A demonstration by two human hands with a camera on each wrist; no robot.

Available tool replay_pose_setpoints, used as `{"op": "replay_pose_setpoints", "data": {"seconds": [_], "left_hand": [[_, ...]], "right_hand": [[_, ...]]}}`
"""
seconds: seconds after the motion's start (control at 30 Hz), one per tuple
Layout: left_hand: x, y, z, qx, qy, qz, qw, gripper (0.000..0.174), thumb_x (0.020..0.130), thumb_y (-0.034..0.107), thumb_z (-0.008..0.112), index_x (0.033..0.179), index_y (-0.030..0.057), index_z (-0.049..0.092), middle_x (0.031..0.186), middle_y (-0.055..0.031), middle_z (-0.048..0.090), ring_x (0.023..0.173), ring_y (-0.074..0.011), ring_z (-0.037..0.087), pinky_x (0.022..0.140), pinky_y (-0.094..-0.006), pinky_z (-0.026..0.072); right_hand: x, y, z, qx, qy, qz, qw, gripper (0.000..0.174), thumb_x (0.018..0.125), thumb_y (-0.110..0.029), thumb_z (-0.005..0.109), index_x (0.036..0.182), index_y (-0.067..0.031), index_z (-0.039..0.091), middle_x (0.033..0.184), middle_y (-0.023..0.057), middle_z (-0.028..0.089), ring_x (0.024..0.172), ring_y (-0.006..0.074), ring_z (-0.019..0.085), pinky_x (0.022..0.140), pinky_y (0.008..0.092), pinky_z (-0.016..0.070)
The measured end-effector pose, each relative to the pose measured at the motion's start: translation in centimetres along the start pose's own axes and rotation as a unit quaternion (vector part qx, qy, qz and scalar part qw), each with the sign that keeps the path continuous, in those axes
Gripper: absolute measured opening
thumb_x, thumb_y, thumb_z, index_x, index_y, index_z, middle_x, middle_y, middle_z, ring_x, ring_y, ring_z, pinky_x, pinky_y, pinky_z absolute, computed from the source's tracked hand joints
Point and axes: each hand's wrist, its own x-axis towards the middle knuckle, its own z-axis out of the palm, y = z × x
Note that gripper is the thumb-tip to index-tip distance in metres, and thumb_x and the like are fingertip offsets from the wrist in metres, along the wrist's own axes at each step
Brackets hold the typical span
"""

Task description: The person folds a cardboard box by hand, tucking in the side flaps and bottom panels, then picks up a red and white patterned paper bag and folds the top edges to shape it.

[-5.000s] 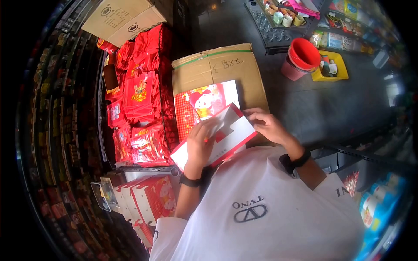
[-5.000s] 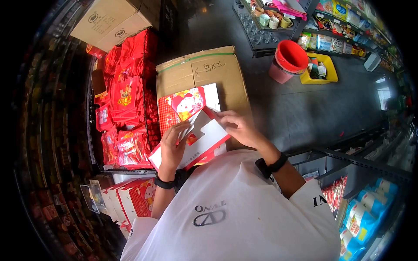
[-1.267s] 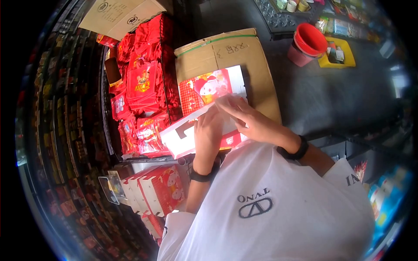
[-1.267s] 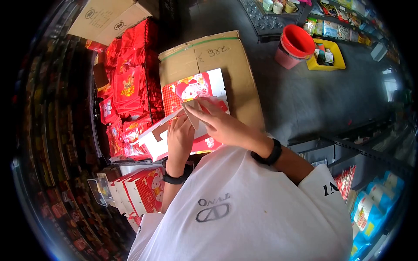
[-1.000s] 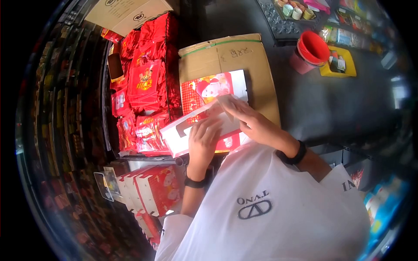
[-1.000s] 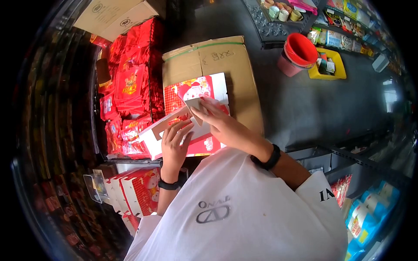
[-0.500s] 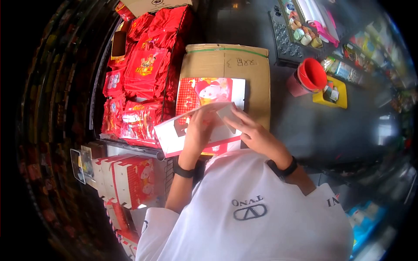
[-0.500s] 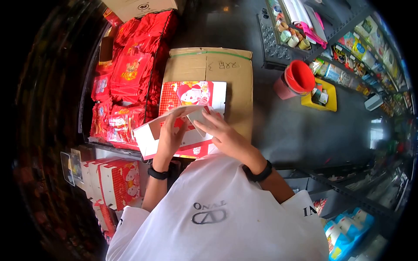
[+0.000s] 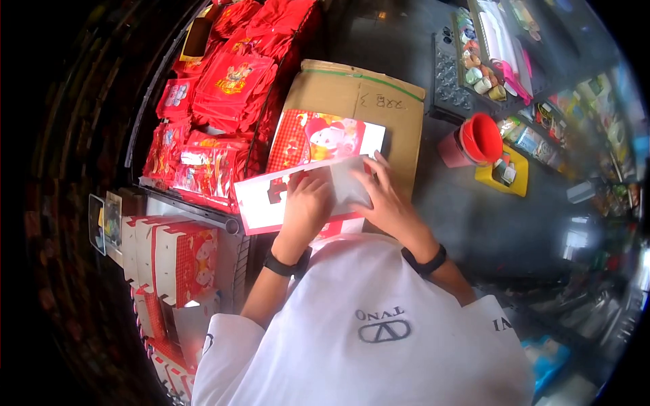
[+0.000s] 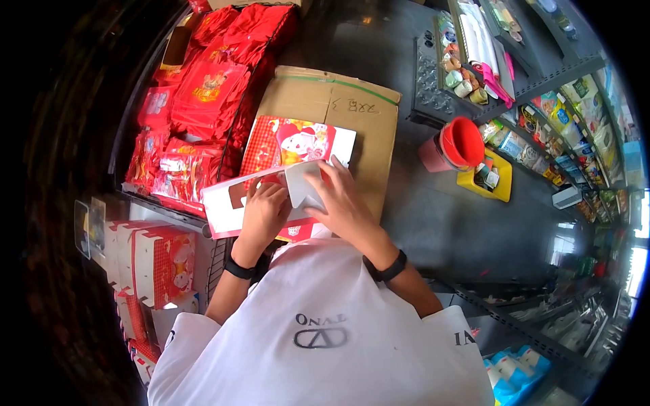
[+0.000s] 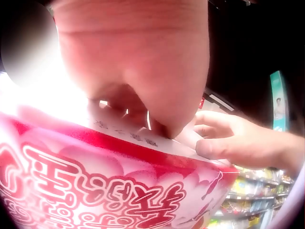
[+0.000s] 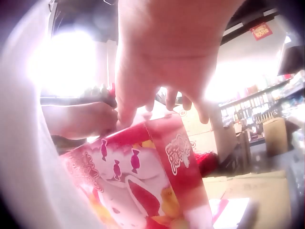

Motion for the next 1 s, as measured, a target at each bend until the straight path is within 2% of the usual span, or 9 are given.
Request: {"op": "replay_pose_setpoints", "data": {"seconds": [0.03, 0.07, 0.27, 0.37, 0.47, 0.67, 0.77, 0.87, 1.0], "left_hand": [[-0.2, -0.4, 0.7, -0.028, -0.007, -0.014, 1.000, 0.013, 0.089, 0.010, 0.073, 0.101, 0.0037, 0.072, 0.098, -0.0108, 0.073, 0.104, -0.0296, 0.068, 0.115, -0.0549, 0.0380], [-0.5, -0.5, 0.6, -0.043, -0.009, -0.010, 0.999, 0.014, 0.089, 0.011, 0.073, 0.102, 0.0039, 0.072, 0.099, -0.0106, 0.073, 0.106, -0.0299, 0.067, 0.115, -0.0558, 0.0371], [-1.4, 0.1, -1.4, -0.093, -0.024, 0.005, 0.995, 0.023, 0.090, 0.016, 0.073, 0.110, 0.0050, 0.074, 0.113, -0.0108, 0.072, 0.120, -0.0305, 0.063, 0.118, -0.0589, 0.0329], [-1.8, 0.1, -1.1, -0.096, -0.025, -0.013, 0.995, 0.030, 0.090, 0.020, 0.076, 0.116, 0.0058, 0.075, 0.119, -0.0110, 0.070, 0.124, -0.0305, 0.061, 0.119, -0.0587, 0.0317], [-1.7, 0.0, -0.5, -0.140, -0.012, -0.015, 0.990, 0.035, 0.088, 0.024, 0.080, 0.119, 0.0074, 0.075, 0.116, -0.0106, 0.070, 0.124, -0.0303, 0.060, 0.118, -0.0585, 0.0323], [-2.0, -0.4, -0.1, -0.082, 0.017, 0.007, 0.996, 0.037, 0.086, 0.019, 0.083, 0.121, 0.0095, 0.075, 0.117, -0.0101, 0.068, 0.116, -0.0332, 0.060, 0.113, -0.0528, 0.0377], [-2.1, 0.0, 0.1, -0.123, 0.041, -0.006, 0.992, 0.053, 0.083, 0.014, 0.086, 0.133, 0.0096, 0.067, 0.116, -0.0111, 0.068, 0.113, -0.0342, 0.060, 0.112, -0.0510, 0.0393], [-1.9, 0.4, -0.3, -0.203, 0.063, -0.061, 0.975, 0.072, 0.080, 0.011, 0.088, 0.143, 0.0081, 0.055, 0.115, -0.0129, 0.067, 0.112, -0.0338, 0.060, 0.110, -0.0512, 0.0402], [-2.4, -0.4, 0.2, -0.215, 0.056, -0.026, 0.975, 0.078, 0.079, 0.010, 0.089, 0.146, 0.0054, 0.048, 0.115, -0.0148, 0.067, 0.112, -0.0341, 0.061, 0.107, -0.0490, 0.0428]], "right_hand": [[0.4, 0.2, 0.2, -0.005, -0.002, -0.008, 1.000, 0.075, 0.082, -0.025, 0.090, 0.148, -0.0152, 0.055, 0.154, 0.0191, 0.042, 0.148, 0.0449, 0.038, 0.120, 0.0517, 0.0399], [0.7, 0.3, 0.5, -0.009, -0.002, -0.017, 1.000, 0.080, 0.081, -0.027, 0.091, 0.151, -0.0155, 0.052, 0.155, 0.0193, 0.041, 0.148, 0.0449, 0.038, 0.121, 0.0516, 0.0397], [1.0, 0.5, 0.8, 0.108, -0.039, 0.018, 0.993, 0.078, 0.085, -0.033, 0.089, 0.152, -0.0120, 0.054, 0.157, 0.0192, 0.038, 0.147, 0.0433, 0.040, 0.120, 0.0508, 0.0404], [1.1, 0.4, 0.3, 0.119, -0.048, -0.004, 0.992, 0.076, 0.087, -0.033, 0.087, 0.152, -0.0100, 0.054, 0.156, 0.0194, 0.039, 0.146, 0.0428, 0.042, 0.119, 0.0504, 0.0416], [1.2, 0.9, 1.1, 0.124, -0.040, 0.032, 0.991, 0.080, 0.086, -0.029, 0.088, 0.153, -0.0093, 0.051, 0.154, 0.0203, 0.040, 0.144, 0.0429, 0.044, 0.117, 0.0501, 0.0440], [1.1, 0.6, 2.7, 0.094, 0.042, 0.030, 0.994, 0.090, 0.082, -0.018, 0.089, 0.157, -0.0066, 0.040, 0.150, 0.0226, 0.040, 0.139, 0.0443, 0.046, 0.113, 0.0502, 0.0480], [1.5, 0.1, 3.2, 0.074, 0.085, 0.018, 0.993, 0.089, 0.083, -0.014, 0.087, 0.156, -0.0041, 0.038, 0.149, 0.0235, 0.040, 0.138, 0.0445, 0.047, 0.113, 0.0501, 0.0475], [1.6, -0.2, 3.4, 0.109, 0.090, 0.042, 0.989, 0.087, 0.084, -0.012, 0.086, 0.155, -0.0032, 0.037, 0.148, 0.0236, 0.041, 0.137, 0.0430, 0.047, 0.113, 0.0492, 0.0468], [1.6, -0.2, 4.0, 0.130, 0.108, 0.074, 0.983, 0.081, 0.086, -0.013, 0.085, 0.153, -0.0031, 0.041, 0.145, 0.0207, 0.045, 0.136, 0.0383, 0.048, 0.114, 0.0463, 0.0451]]}}
